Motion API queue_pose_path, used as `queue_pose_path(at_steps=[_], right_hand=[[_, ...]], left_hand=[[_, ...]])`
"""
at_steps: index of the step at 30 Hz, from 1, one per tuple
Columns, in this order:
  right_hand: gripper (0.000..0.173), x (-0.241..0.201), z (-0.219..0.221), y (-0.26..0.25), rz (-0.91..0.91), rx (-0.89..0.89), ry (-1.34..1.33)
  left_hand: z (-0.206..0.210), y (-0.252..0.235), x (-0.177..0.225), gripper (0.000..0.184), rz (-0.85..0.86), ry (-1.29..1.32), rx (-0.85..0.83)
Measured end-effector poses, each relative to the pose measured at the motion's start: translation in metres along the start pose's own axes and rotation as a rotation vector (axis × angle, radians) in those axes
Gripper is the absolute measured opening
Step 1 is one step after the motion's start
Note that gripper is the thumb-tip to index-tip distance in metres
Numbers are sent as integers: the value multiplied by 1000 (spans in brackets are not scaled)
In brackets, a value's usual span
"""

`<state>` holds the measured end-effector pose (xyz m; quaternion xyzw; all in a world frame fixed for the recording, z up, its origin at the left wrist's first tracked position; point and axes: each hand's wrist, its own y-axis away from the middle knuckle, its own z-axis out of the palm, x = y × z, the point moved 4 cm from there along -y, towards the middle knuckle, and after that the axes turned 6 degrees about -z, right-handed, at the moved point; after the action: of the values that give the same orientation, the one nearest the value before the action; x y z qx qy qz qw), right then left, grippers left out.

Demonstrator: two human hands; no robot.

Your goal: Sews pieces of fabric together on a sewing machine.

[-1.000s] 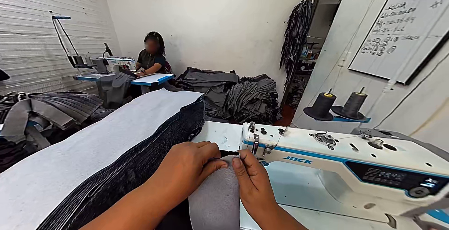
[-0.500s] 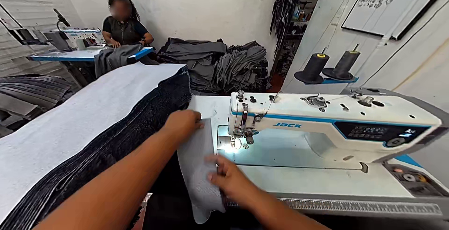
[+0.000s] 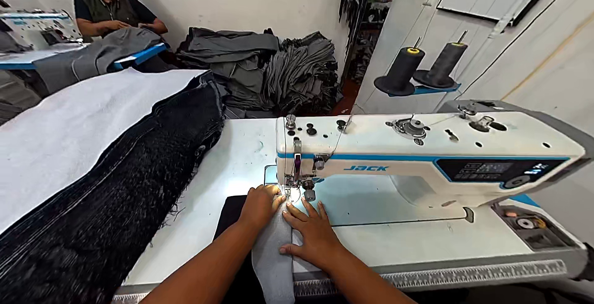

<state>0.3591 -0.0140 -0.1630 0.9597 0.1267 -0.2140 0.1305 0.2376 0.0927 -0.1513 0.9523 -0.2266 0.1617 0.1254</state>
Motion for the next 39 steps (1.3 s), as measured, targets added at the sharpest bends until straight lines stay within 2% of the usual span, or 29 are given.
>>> queue_pose_path(at_steps=[11, 19, 22, 27, 30, 34, 39], right_hand=[[90, -1, 1, -6, 48, 17, 9], [89, -1, 2, -4, 17, 44, -6], [82, -1, 2, -3, 0, 47, -27], [72, 1, 1, -1, -18, 66, -56], [69, 2, 2, -2, -20, 89, -70], [70, 2, 2, -3, -18, 88, -66], [83, -10, 0, -9, 82, 91, -74]], left_hand=[[-1, -8, -1, 39, 31, -63, -11], [-5, -15, -3, 42, 56, -67, -11], [-9, -25, -5, 38, 65, -88, 57], [-13, -49, -11, 23, 136, -57, 309], [-18, -56, -10, 22, 63, -67, 295], [-19, -55, -11, 20, 82, -9, 324], [-18, -55, -12, 31, -11, 23, 227]])
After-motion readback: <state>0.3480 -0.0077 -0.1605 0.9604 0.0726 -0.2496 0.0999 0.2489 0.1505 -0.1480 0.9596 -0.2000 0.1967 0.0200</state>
